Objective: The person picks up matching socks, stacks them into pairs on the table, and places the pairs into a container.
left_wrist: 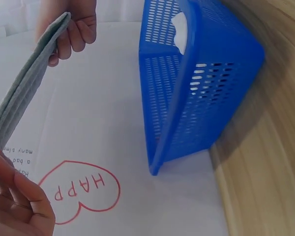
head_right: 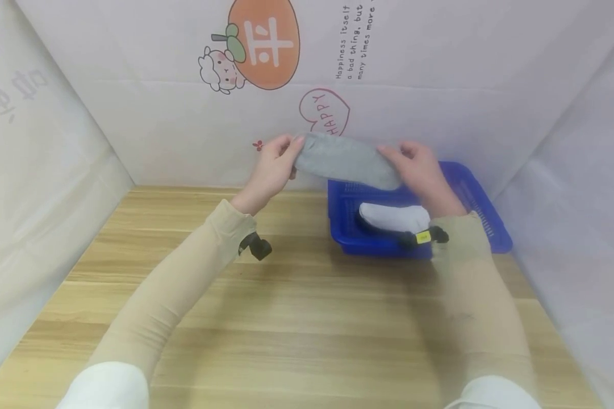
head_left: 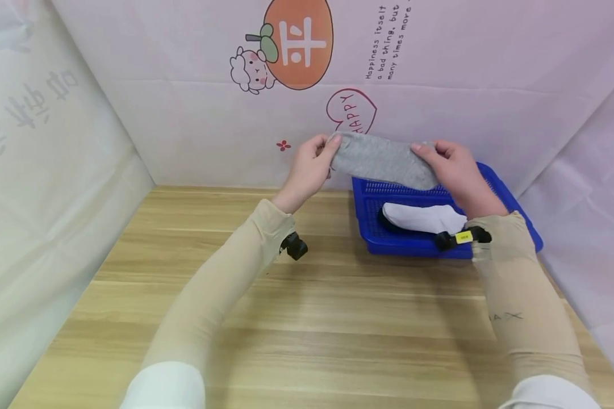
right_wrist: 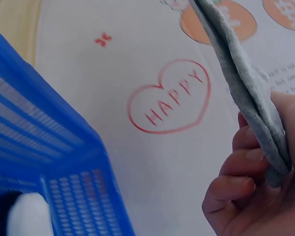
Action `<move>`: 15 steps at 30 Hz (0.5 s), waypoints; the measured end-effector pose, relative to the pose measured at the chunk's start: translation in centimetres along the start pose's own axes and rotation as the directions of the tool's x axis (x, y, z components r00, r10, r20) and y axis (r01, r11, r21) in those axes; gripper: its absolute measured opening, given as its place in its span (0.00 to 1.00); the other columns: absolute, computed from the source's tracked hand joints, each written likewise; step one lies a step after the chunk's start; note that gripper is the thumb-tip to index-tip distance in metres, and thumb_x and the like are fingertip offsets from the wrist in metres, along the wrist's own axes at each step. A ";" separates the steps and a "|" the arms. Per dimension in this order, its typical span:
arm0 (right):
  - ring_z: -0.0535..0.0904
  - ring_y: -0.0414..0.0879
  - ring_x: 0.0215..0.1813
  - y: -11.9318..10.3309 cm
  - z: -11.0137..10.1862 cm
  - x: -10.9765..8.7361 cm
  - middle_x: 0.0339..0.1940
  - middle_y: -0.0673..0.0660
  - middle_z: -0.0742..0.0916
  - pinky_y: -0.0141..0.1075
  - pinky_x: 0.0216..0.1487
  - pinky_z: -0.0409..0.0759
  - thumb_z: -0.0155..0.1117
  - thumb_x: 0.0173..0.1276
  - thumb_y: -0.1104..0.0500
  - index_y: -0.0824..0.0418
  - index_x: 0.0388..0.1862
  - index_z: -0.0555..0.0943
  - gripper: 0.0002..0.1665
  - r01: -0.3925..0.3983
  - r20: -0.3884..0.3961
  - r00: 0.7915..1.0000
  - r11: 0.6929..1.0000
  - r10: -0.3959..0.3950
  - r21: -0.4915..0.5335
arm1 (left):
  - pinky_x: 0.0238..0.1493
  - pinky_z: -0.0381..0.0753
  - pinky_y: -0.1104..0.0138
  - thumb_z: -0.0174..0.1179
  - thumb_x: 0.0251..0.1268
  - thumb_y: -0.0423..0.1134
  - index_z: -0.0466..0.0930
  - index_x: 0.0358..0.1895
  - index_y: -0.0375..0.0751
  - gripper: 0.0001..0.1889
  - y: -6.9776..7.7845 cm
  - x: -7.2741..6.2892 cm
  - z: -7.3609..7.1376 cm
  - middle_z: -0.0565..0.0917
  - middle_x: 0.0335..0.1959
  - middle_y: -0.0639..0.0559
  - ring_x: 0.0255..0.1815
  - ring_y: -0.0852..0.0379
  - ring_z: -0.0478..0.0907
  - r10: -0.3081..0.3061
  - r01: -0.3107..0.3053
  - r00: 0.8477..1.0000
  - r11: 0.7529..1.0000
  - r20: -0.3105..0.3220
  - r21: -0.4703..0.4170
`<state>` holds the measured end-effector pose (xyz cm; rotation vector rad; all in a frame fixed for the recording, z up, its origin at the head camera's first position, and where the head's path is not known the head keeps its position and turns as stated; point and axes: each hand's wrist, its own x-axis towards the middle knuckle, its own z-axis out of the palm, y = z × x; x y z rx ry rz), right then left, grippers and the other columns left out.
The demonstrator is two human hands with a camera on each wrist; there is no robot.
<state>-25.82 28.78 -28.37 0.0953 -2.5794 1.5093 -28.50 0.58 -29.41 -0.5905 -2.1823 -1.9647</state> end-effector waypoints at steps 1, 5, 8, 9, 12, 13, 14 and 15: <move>0.70 0.46 0.29 -0.1 -0.5 0.2 0.25 0.49 0.78 0.37 0.33 0.68 0.60 0.74 0.35 0.58 0.33 0.77 0.27 0.000 -0.001 1.000 1.000 0.000 0.006 | 0.23 0.69 0.68 0.52 0.82 0.44 0.79 0.40 0.36 0.15 0.2 0.2 0.2 0.75 0.22 0.50 0.20 0.57 0.69 -0.007 0.007 1.000 1.000 0.005 -0.012; 0.71 0.43 0.27 -0.6 -2.2 1.1 0.23 0.46 0.79 0.34 0.32 0.69 0.64 0.73 0.38 0.57 0.31 0.78 0.24 0.005 -0.004 1.000 0.999 -0.005 0.041 | 0.25 0.70 0.69 0.53 0.82 0.44 0.79 0.43 0.35 0.14 1.0 1.2 0.8 0.75 0.22 0.52 0.21 0.57 0.70 -0.050 0.051 0.998 0.998 0.030 -0.042; 0.71 0.42 0.25 -0.9 -3.6 1.7 0.21 0.45 0.78 0.34 0.30 0.69 0.66 0.72 0.40 0.56 0.30 0.79 0.22 -0.003 0.022 1.000 1.000 0.002 0.029 | 0.27 0.71 0.69 0.52 0.82 0.44 0.79 0.45 0.34 0.14 1.7 2.0 1.2 0.75 0.23 0.51 0.21 0.57 0.71 -0.087 0.089 0.995 0.995 0.043 -0.049; 0.70 0.42 0.25 -1.0 -4.0 1.9 0.21 0.45 0.78 0.34 0.30 0.69 0.66 0.72 0.40 0.55 0.30 0.79 0.22 -0.008 0.037 0.999 1.000 0.007 0.011 | 0.28 0.72 0.69 0.53 0.82 0.44 0.79 0.46 0.34 0.14 2.0 2.2 1.4 0.76 0.24 0.51 0.22 0.58 0.71 -0.100 0.102 0.994 0.994 0.044 -0.048; 0.70 0.42 0.27 -1.3 -5.4 2.4 0.23 0.45 0.78 0.34 0.31 0.70 0.66 0.72 0.39 0.53 0.35 0.81 0.19 -0.024 0.090 0.996 0.999 0.029 -0.047 | 0.30 0.75 0.69 0.53 0.82 0.43 0.80 0.47 0.34 0.14 2.7 3.0 1.9 0.77 0.26 0.49 0.22 0.57 0.73 -0.129 0.130 0.991 0.991 0.039 -0.035; 0.71 0.42 0.28 -1.4 -5.8 2.5 0.24 0.45 0.78 0.34 0.32 0.72 0.65 0.72 0.40 0.52 0.36 0.82 0.18 -0.033 0.105 0.994 0.998 0.039 -0.058 | 0.31 0.77 0.69 0.53 0.81 0.43 0.80 0.48 0.34 0.14 2.9 3.3 2.1 0.78 0.27 0.49 0.23 0.57 0.74 -0.136 0.137 0.990 0.990 0.038 -0.035; 0.72 0.42 0.28 -1.5 -6.2 2.6 0.25 0.45 0.79 0.34 0.32 0.74 0.65 0.73 0.40 0.52 0.38 0.82 0.17 -0.037 0.121 0.992 0.997 0.045 -0.065 | 0.31 0.78 0.69 0.54 0.81 0.43 0.80 0.49 0.34 0.14 3.1 3.5 2.4 0.79 0.28 0.49 0.23 0.56 0.75 -0.139 0.141 0.989 0.989 0.039 -0.034; 0.73 0.42 0.29 -1.5 -6.6 2.7 0.26 0.46 0.79 0.33 0.33 0.75 0.65 0.73 0.41 0.52 0.39 0.82 0.16 -0.039 0.134 0.990 0.997 0.048 -0.068 | 0.32 0.79 0.68 0.54 0.81 0.43 0.81 0.50 0.34 0.14 3.3 3.8 2.6 0.80 0.29 0.48 0.24 0.56 0.76 -0.142 0.143 0.989 0.989 0.041 -0.034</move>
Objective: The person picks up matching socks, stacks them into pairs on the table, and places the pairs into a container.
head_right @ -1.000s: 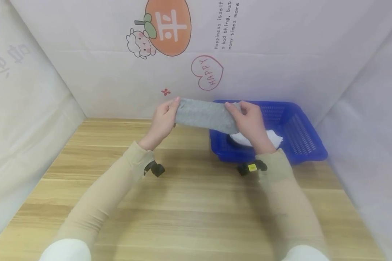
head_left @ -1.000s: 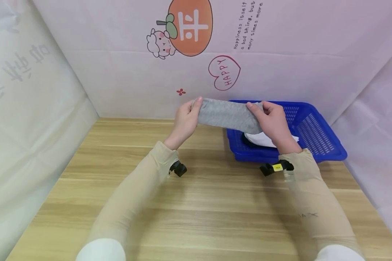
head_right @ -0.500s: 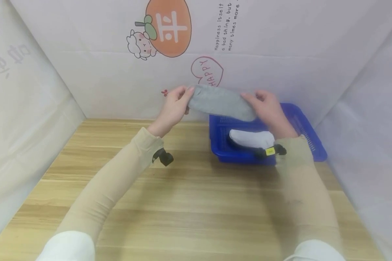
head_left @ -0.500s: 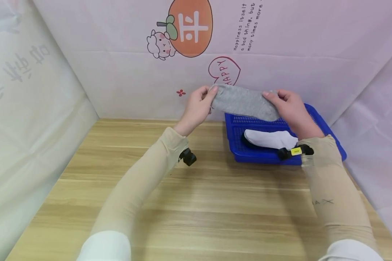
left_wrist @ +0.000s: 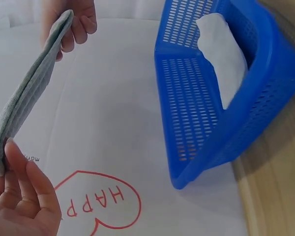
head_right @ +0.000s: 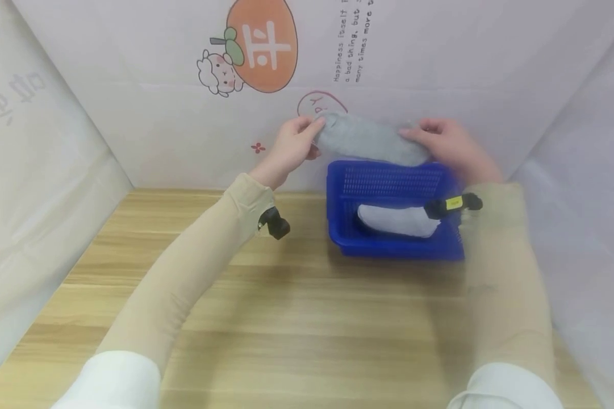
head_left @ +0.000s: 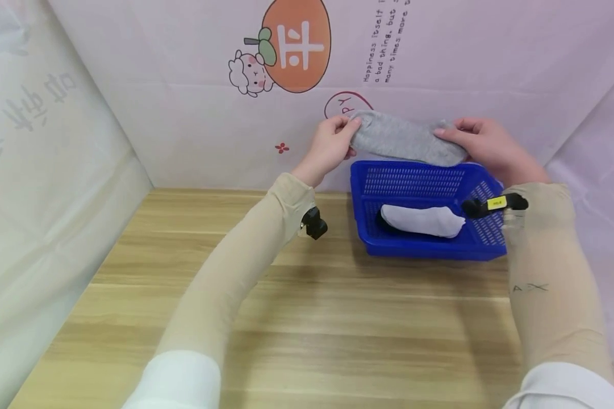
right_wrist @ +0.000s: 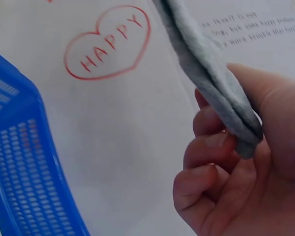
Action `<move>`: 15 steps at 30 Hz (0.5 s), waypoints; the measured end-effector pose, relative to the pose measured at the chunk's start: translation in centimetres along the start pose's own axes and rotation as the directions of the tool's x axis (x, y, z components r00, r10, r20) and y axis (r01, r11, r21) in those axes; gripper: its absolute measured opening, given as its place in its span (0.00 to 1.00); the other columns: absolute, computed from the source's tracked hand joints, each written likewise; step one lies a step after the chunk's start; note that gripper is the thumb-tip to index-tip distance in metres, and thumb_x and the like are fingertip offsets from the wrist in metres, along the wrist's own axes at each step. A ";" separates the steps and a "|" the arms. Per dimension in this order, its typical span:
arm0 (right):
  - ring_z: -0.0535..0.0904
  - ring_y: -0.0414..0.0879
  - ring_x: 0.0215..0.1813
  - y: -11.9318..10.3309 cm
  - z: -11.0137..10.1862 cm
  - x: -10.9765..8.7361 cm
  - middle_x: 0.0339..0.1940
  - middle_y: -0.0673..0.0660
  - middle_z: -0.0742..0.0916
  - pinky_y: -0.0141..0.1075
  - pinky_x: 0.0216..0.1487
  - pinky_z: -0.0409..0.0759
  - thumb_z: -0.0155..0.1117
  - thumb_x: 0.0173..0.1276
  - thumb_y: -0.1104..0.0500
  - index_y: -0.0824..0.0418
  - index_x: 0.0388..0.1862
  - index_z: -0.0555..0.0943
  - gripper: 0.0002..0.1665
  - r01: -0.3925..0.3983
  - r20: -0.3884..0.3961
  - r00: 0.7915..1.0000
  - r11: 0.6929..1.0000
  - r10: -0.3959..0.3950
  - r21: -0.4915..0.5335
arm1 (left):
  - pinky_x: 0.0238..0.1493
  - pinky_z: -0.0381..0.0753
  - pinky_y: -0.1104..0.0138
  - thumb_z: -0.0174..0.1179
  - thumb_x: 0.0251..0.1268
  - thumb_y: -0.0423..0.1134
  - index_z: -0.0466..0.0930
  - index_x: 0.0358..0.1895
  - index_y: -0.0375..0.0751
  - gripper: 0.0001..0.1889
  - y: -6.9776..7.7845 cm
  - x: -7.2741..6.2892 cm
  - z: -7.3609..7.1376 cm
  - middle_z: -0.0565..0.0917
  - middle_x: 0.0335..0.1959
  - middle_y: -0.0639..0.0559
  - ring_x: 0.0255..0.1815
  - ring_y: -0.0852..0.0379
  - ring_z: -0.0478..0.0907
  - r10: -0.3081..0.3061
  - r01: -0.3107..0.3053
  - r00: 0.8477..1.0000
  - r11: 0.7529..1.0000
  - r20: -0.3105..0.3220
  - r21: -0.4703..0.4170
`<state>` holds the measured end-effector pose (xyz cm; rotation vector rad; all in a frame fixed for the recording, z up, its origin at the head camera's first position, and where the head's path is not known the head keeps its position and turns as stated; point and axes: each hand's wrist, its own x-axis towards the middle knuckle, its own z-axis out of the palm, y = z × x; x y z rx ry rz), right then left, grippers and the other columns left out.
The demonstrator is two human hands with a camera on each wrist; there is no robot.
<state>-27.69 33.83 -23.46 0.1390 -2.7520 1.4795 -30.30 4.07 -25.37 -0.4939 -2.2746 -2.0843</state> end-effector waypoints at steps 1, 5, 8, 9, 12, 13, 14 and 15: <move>0.74 0.42 0.29 0.0 -0.4 0.1 0.27 0.46 0.80 0.32 0.33 0.77 0.65 0.74 0.42 0.52 0.40 0.82 0.16 -0.003 0.010 1.000 1.000 0.003 0.004 | 0.33 0.80 0.68 0.54 0.81 0.43 0.81 0.50 0.35 0.14 0.2 0.2 0.2 0.81 0.30 0.48 0.25 0.55 0.78 -0.005 0.005 1.000 1.000 0.003 0.002; 0.78 0.41 0.32 0.0 -1.8 0.2 0.31 0.48 0.83 0.30 0.36 0.80 0.64 0.76 0.46 0.55 0.42 0.82 0.14 -0.003 0.031 1.000 0.999 0.001 0.037 | 0.35 0.81 0.68 0.54 0.81 0.43 0.82 0.50 0.35 0.14 0.9 0.8 1.1 0.83 0.33 0.47 0.28 0.54 0.81 -0.011 0.011 1.000 1.000 0.018 0.011; 0.78 0.41 0.34 0.1 -2.9 0.3 0.33 0.48 0.83 0.29 0.37 0.79 0.62 0.77 0.47 0.55 0.42 0.83 0.13 0.006 0.032 0.999 0.999 -0.007 0.047 | 0.36 0.82 0.68 0.54 0.81 0.42 0.82 0.52 0.35 0.13 1.3 1.3 1.7 0.84 0.34 0.47 0.31 0.52 0.83 -0.019 0.019 0.999 1.000 0.028 -0.002; 0.78 0.41 0.35 0.1 -3.2 0.3 0.34 0.48 0.83 0.28 0.37 0.79 0.62 0.77 0.48 0.55 0.42 0.83 0.12 0.005 0.032 0.999 0.999 -0.006 0.053 | 0.36 0.82 0.68 0.55 0.81 0.42 0.81 0.54 0.35 0.13 1.4 1.4 1.9 0.84 0.35 0.47 0.32 0.52 0.83 -0.028 0.029 0.999 0.999 0.032 -0.014; 0.77 0.41 0.35 0.3 -4.1 0.5 0.35 0.48 0.82 0.29 0.36 0.78 0.62 0.77 0.50 0.56 0.42 0.83 0.11 -0.017 0.047 0.999 0.996 0.013 0.093 | 0.37 0.83 0.69 0.55 0.81 0.40 0.79 0.61 0.36 0.15 1.6 1.8 2.5 0.84 0.37 0.47 0.35 0.49 0.84 -0.068 0.072 0.996 0.996 0.057 -0.060; 0.77 0.41 0.35 0.4 -4.3 0.6 0.34 0.48 0.82 0.30 0.36 0.78 0.63 0.77 0.50 0.56 0.42 0.83 0.10 -0.029 0.053 0.998 0.994 0.024 0.106 | 0.37 0.83 0.69 0.55 0.80 0.39 0.78 0.63 0.36 0.16 1.6 1.9 2.7 0.84 0.37 0.47 0.36 0.49 0.84 -0.086 0.090 0.994 0.993 0.062 -0.074; 0.76 0.42 0.34 0.6 -4.6 0.7 0.34 0.48 0.82 0.31 0.35 0.78 0.63 0.77 0.50 0.56 0.41 0.83 0.11 -0.041 0.059 0.998 0.992 0.035 0.117 | 0.37 0.84 0.68 0.55 0.80 0.39 0.77 0.65 0.36 0.17 1.5 1.9 3.0 0.84 0.39 0.47 0.35 0.49 0.84 -0.098 0.104 0.993 0.991 0.066 -0.089; 0.76 0.42 0.34 0.8 -4.8 0.8 0.33 0.48 0.81 0.31 0.35 0.78 0.64 0.76 0.51 0.57 0.41 0.83 0.10 -0.052 0.064 0.997 0.990 0.044 0.129 | 0.37 0.84 0.68 0.55 0.80 0.38 0.76 0.66 0.35 0.18 1.4 2.0 3.2 0.84 0.40 0.47 0.34 0.50 0.84 -0.109 0.116 0.992 0.987 0.064 -0.107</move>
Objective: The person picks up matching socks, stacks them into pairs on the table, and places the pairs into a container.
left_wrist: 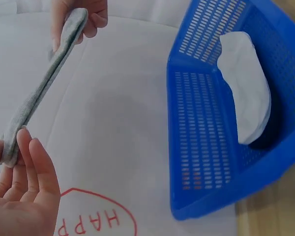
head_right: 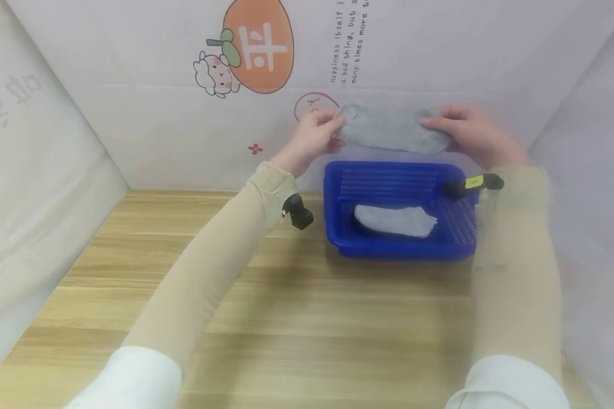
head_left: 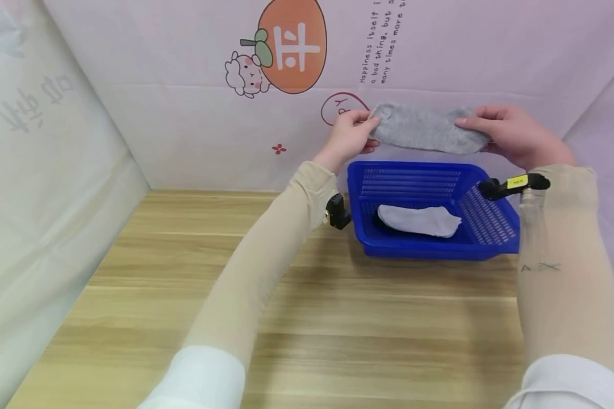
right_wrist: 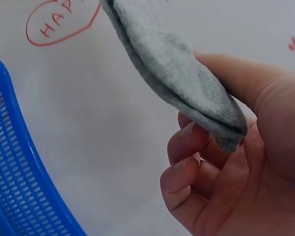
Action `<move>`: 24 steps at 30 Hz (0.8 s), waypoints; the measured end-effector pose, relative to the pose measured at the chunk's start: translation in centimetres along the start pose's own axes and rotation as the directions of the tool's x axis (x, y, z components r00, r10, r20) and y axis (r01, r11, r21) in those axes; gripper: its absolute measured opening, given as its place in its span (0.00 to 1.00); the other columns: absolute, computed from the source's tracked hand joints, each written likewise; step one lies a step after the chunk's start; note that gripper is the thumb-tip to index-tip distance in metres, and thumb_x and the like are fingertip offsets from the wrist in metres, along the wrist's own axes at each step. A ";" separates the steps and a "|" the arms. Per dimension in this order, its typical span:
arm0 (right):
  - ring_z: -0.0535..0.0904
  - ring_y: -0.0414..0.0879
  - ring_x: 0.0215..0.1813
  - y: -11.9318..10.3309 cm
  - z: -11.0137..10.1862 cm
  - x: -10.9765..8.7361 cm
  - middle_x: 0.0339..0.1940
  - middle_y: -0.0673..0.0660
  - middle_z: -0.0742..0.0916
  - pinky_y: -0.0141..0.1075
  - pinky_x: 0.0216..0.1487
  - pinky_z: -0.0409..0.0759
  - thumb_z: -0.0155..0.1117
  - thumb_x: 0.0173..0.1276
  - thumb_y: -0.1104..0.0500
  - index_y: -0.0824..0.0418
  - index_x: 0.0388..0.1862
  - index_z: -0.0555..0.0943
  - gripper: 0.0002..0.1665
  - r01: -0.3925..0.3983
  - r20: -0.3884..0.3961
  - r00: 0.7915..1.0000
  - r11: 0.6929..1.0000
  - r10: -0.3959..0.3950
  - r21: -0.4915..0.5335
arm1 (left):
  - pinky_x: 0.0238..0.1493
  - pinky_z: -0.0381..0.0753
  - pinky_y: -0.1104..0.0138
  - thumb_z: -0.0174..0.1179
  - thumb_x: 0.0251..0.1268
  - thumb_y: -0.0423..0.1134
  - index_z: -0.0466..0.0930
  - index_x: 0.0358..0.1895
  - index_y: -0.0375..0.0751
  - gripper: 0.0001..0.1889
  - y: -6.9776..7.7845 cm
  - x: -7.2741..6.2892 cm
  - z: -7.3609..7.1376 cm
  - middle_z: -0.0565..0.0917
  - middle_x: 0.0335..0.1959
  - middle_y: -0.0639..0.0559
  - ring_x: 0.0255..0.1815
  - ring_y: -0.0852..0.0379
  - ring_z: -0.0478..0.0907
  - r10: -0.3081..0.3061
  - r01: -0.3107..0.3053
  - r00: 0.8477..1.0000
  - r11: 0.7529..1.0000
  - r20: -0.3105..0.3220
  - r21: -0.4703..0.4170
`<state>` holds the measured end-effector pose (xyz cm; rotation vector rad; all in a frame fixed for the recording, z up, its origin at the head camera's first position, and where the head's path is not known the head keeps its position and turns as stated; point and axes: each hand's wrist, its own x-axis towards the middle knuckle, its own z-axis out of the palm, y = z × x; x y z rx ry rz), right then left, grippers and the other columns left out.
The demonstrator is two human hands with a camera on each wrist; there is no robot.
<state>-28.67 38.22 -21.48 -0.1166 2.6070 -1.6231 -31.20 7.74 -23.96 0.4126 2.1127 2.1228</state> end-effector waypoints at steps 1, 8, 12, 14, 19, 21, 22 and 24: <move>0.75 0.42 0.33 0.2 -0.2 0.0 0.32 0.48 0.81 0.32 0.34 0.78 0.65 0.76 0.51 0.57 0.40 0.83 0.10 -0.010 0.003 1.000 1.000 0.010 0.012 | 0.37 0.84 0.68 0.55 0.80 0.38 0.75 0.66 0.36 0.18 -0.2 0.1 0.3 0.84 0.40 0.48 0.34 0.51 0.84 -0.012 0.012 1.000 1.000 -0.009 -0.017; 0.75 0.41 0.31 1.4 -1.2 0.1 0.31 0.46 0.81 0.33 0.33 0.79 0.68 0.74 0.53 0.51 0.36 0.85 0.06 -0.132 -0.010 0.991 0.989 0.133 0.070 | 0.40 0.84 0.67 0.53 0.82 0.38 0.71 0.65 0.35 0.16 -1.9 0.0 2.2 0.82 0.47 0.48 0.36 0.52 0.86 -0.070 0.065 0.997 0.991 -0.044 -0.117; 0.78 0.40 0.33 2.3 -1.7 0.2 0.35 0.45 0.84 0.32 0.36 0.81 0.68 0.73 0.52 0.46 0.40 0.86 0.02 -0.197 -0.004 0.980 0.977 0.198 0.087 | 0.44 0.85 0.64 0.52 0.81 0.36 0.73 0.65 0.31 0.17 -3.2 0.1 3.0 0.82 0.47 0.46 0.38 0.49 0.86 -0.093 0.085 0.994 0.987 -0.053 -0.136; 0.79 0.39 0.35 2.9 -1.9 0.2 0.36 0.44 0.84 0.32 0.38 0.82 0.68 0.73 0.51 0.47 0.48 0.85 0.07 -0.220 0.013 0.976 0.973 0.219 0.075 | 0.44 0.85 0.63 0.53 0.81 0.35 0.74 0.64 0.30 0.16 -3.8 0.2 3.3 0.83 0.46 0.45 0.39 0.47 0.86 -0.103 0.091 0.992 0.985 -0.069 -0.147; 0.82 0.37 0.40 4.7 -2.4 0.5 0.39 0.42 0.85 0.31 0.44 0.83 0.64 0.76 0.51 0.57 0.72 0.68 0.31 -0.274 0.080 0.960 0.961 0.270 0.047 | 0.49 0.83 0.60 0.53 0.80 0.32 0.75 0.64 0.27 0.17 -5.1 0.2 3.8 0.83 0.44 0.43 0.44 0.44 0.85 -0.136 0.120 0.988 0.974 -0.069 -0.194; 0.82 0.36 0.40 5.5 -2.5 0.7 0.38 0.42 0.86 0.31 0.44 0.82 0.63 0.77 0.50 0.61 0.78 0.60 0.39 -0.291 0.096 0.953 0.956 0.286 0.036 | 0.52 0.82 0.58 0.53 0.80 0.31 0.74 0.64 0.26 0.16 -5.8 0.1 4.0 0.82 0.42 0.42 0.46 0.42 0.85 -0.155 0.138 0.986 0.965 -0.059 -0.224; 0.82 0.35 0.40 5.8 -2.5 0.7 0.38 0.41 0.86 0.30 0.43 0.82 0.62 0.77 0.50 0.64 0.81 0.54 0.44 -0.298 0.103 0.950 0.954 0.294 0.029 | 0.52 0.83 0.58 0.53 0.79 0.30 0.75 0.62 0.26 0.15 -6.1 0.1 4.1 0.82 0.41 0.42 0.47 0.40 0.84 -0.166 0.147 0.984 0.960 -0.060 -0.240; 0.80 0.34 0.38 6.4 -2.5 0.7 0.38 0.39 0.84 0.29 0.42 0.82 0.61 0.78 0.49 0.67 0.83 0.46 0.50 -0.303 0.111 0.947 0.953 0.302 -0.006 | 0.52 0.83 0.57 0.54 0.78 0.27 0.73 0.60 0.27 0.13 -6.8 -0.1 4.3 0.80 0.38 0.43 0.49 0.36 0.83 -0.181 0.156 0.981 0.950 -0.073 -0.269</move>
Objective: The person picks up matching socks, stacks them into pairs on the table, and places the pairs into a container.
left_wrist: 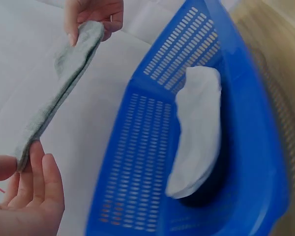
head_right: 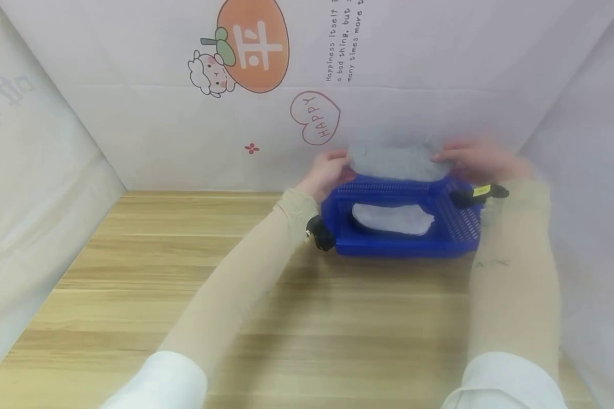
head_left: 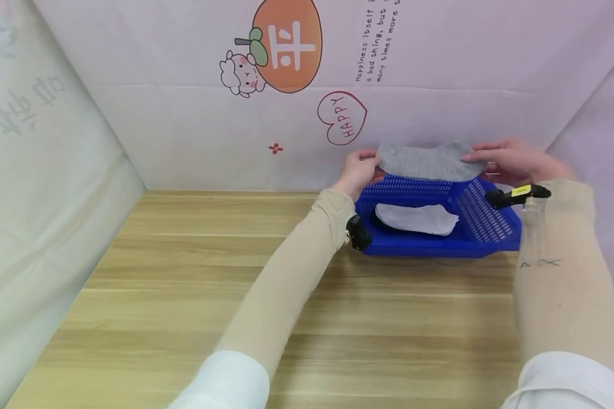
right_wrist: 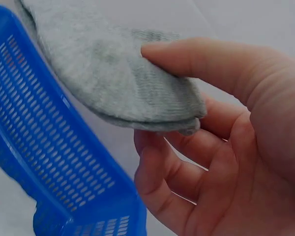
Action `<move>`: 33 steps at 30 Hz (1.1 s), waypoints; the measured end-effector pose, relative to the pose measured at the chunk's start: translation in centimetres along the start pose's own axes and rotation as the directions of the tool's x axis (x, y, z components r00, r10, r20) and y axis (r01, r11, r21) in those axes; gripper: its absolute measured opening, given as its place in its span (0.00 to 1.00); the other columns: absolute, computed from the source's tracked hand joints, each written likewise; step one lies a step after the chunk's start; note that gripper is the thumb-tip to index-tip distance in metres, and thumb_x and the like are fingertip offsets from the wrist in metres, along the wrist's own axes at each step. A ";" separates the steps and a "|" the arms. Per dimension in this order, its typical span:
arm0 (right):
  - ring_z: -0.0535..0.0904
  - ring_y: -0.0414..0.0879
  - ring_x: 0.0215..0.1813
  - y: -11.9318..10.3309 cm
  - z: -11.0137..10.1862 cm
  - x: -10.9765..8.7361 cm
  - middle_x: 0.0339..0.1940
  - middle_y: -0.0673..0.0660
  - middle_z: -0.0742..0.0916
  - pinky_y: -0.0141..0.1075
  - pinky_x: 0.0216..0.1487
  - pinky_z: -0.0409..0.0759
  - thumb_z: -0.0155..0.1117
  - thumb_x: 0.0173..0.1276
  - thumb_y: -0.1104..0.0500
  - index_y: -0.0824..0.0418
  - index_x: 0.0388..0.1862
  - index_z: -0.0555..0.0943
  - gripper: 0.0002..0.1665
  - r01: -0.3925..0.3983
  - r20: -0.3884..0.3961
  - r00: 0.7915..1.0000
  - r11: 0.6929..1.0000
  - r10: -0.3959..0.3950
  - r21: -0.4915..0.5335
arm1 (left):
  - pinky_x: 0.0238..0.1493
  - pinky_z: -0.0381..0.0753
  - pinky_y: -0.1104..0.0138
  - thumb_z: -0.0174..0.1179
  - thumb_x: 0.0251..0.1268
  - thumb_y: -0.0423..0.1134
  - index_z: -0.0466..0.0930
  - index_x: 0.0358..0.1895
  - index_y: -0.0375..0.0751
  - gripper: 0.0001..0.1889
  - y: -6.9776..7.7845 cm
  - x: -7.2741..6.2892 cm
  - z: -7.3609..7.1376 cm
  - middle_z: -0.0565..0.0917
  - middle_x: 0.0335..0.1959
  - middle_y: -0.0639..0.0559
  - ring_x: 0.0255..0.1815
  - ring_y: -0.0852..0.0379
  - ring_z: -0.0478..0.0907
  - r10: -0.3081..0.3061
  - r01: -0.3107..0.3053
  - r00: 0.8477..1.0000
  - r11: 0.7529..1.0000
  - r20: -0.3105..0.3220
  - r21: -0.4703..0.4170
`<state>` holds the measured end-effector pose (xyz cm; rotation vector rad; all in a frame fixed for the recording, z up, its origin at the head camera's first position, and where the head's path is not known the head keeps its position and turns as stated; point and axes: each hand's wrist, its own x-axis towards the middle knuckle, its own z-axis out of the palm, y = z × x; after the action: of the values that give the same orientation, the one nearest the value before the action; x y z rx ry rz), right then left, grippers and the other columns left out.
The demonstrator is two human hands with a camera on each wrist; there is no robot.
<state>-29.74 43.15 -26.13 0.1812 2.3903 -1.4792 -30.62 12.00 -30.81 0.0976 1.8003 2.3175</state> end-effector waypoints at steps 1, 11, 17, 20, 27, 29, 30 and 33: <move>0.79 0.34 0.38 0.3 0.1 0.0 0.38 0.39 0.84 0.29 0.42 0.81 0.61 0.78 0.48 0.68 0.83 0.44 0.51 -0.004 0.005 1.000 1.000 0.004 -0.015 | 0.51 0.83 0.57 0.54 0.77 0.26 0.72 0.58 0.28 0.12 -0.4 -0.1 0.0 0.79 0.37 0.43 0.49 0.34 0.82 -0.005 0.005 1.000 1.000 -0.009 -0.013; 0.78 0.40 0.36 3.0 0.6 0.7 0.54 0.54 0.77 0.34 0.38 0.82 0.62 0.77 0.46 0.74 0.77 0.59 0.45 0.006 -0.003 1.000 0.983 -0.007 -0.186 | 0.53 0.82 0.59 0.54 0.76 0.26 0.86 0.52 0.32 0.11 -2.6 -0.5 0.5 0.85 0.45 0.46 0.48 0.43 0.84 -0.072 0.076 0.997 0.992 -0.039 0.103; 0.80 0.43 0.34 4.2 0.6 1.2 0.34 0.50 0.84 0.36 0.35 0.84 0.63 0.77 0.51 0.63 0.58 0.81 0.20 0.008 0.002 1.000 0.981 -0.008 -0.195 | 0.57 0.79 0.61 0.54 0.78 0.31 0.80 0.62 0.30 0.16 -3.6 0.1 0.5 0.82 0.57 0.42 0.52 0.46 0.82 -0.188 0.178 0.981 0.968 0.041 0.177; 0.82 0.44 0.34 4.9 0.6 1.6 0.32 0.50 0.85 0.36 0.34 0.84 0.61 0.78 0.53 0.67 0.60 0.79 0.21 -0.006 0.025 1.000 0.980 0.011 -0.200 | 0.60 0.77 0.61 0.54 0.80 0.35 0.73 0.67 0.28 0.20 -4.0 0.3 0.5 0.78 0.64 0.40 0.58 0.45 0.80 -0.228 0.211 0.972 0.956 0.062 0.204; 0.84 0.43 0.34 6.2 1.6 2.0 0.45 0.61 0.86 0.35 0.38 0.84 0.60 0.79 0.55 0.82 0.67 0.67 0.33 -0.001 0.047 0.999 0.956 0.015 -0.293 | 0.66 0.72 0.60 0.54 0.80 0.40 0.63 0.75 0.30 0.27 -4.5 -0.1 0.5 0.72 0.70 0.40 0.67 0.44 0.73 -0.295 0.273 0.952 0.940 0.087 0.203; 0.84 0.42 0.36 6.4 1.7 1.9 0.55 0.71 0.81 0.35 0.40 0.84 0.58 0.80 0.55 0.83 0.68 0.66 0.34 0.013 0.064 0.998 0.944 0.009 -0.331 | 0.66 0.71 0.60 0.55 0.80 0.41 0.62 0.76 0.32 0.29 -4.5 -0.3 0.5 0.71 0.71 0.40 0.68 0.43 0.72 -0.316 0.292 0.944 0.934 0.091 0.208; 0.84 0.42 0.37 6.6 1.8 1.9 0.61 0.76 0.77 0.36 0.41 0.84 0.58 0.80 0.55 0.83 0.69 0.66 0.34 0.017 0.073 0.997 0.939 0.008 -0.343 | 0.67 0.71 0.60 0.56 0.79 0.42 0.62 0.76 0.33 0.29 -4.6 -0.4 0.5 0.71 0.71 0.40 0.68 0.43 0.71 -0.326 0.300 0.940 0.930 0.097 0.214; 0.85 0.43 0.39 7.0 1.8 2.1 0.69 0.81 0.69 0.35 0.42 0.84 0.56 0.81 0.57 0.83 0.69 0.65 0.32 0.014 0.083 0.996 0.937 0.016 -0.349 | 0.67 0.71 0.60 0.57 0.78 0.44 0.62 0.77 0.35 0.31 -4.7 -0.4 0.6 0.69 0.73 0.40 0.70 0.43 0.69 -0.345 0.309 0.932 0.919 0.116 0.247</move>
<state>-29.44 44.56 -33.48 0.0345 2.5311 -1.0134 -29.54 13.55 -35.15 0.0093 1.8311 1.8217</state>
